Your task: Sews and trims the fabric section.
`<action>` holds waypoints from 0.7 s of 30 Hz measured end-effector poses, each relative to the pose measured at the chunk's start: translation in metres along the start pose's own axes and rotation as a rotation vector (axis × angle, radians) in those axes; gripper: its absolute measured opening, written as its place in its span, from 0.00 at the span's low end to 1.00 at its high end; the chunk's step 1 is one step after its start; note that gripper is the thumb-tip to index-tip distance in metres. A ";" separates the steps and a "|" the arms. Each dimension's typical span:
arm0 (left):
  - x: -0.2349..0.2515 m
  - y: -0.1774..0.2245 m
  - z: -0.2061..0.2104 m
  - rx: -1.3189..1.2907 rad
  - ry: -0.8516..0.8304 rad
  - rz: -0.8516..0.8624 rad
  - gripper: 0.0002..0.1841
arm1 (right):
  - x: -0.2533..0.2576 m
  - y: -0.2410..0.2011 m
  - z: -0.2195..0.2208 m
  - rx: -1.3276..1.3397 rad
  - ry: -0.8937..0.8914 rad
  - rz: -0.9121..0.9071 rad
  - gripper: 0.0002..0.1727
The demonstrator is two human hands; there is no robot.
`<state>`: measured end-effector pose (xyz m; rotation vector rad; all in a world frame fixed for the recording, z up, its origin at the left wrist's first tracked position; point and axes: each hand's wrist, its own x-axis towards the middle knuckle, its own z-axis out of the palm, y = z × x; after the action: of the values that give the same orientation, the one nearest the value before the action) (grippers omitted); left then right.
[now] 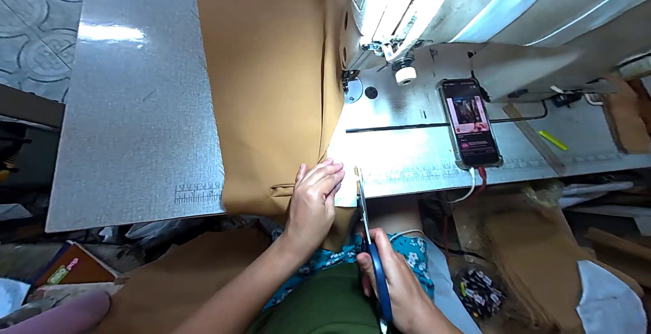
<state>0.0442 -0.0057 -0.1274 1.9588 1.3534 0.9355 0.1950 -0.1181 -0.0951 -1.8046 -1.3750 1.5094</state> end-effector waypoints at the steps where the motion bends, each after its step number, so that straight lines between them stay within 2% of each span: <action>1: 0.000 0.000 0.000 -0.002 0.000 0.001 0.11 | 0.001 -0.001 0.000 0.015 -0.007 0.006 0.34; 4: 0.000 0.000 -0.001 -0.005 -0.006 0.007 0.11 | 0.007 0.000 -0.002 0.017 -0.026 0.019 0.46; 6: 0.000 0.000 -0.002 -0.012 -0.012 0.007 0.12 | 0.013 0.000 -0.004 0.003 -0.028 0.026 0.47; 10: 0.001 0.000 -0.003 -0.007 -0.017 0.003 0.12 | 0.012 -0.002 -0.003 0.040 -0.007 0.033 0.40; 13: 0.001 0.000 -0.002 -0.008 -0.016 0.006 0.11 | 0.006 0.001 0.006 0.218 0.051 0.020 0.33; 15: 0.005 0.006 -0.010 -0.029 -0.135 -0.041 0.11 | 0.002 0.007 0.024 0.550 0.198 -0.022 0.30; 17: 0.027 0.014 -0.037 -0.062 -0.451 -0.108 0.11 | 0.001 0.011 0.042 0.831 0.427 -0.066 0.30; 18: 0.047 0.015 -0.052 -0.066 -0.585 -0.100 0.12 | 0.000 0.015 0.044 0.889 0.512 -0.098 0.32; 19: 0.071 0.012 -0.063 -0.084 -0.634 -0.068 0.12 | 0.000 0.020 0.041 0.907 0.572 -0.155 0.35; 20: 0.099 0.006 -0.071 -0.091 -0.568 -0.017 0.12 | 0.001 0.027 0.033 0.865 0.622 -0.239 0.39; 21: 0.130 -0.002 -0.076 -0.045 -0.427 0.023 0.13 | 0.003 0.032 0.018 0.757 0.679 -0.326 0.39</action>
<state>0.0127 0.1233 -0.0553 1.9976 1.0571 0.5091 0.1919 -0.1343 -0.1280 -1.3185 -0.5971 0.9130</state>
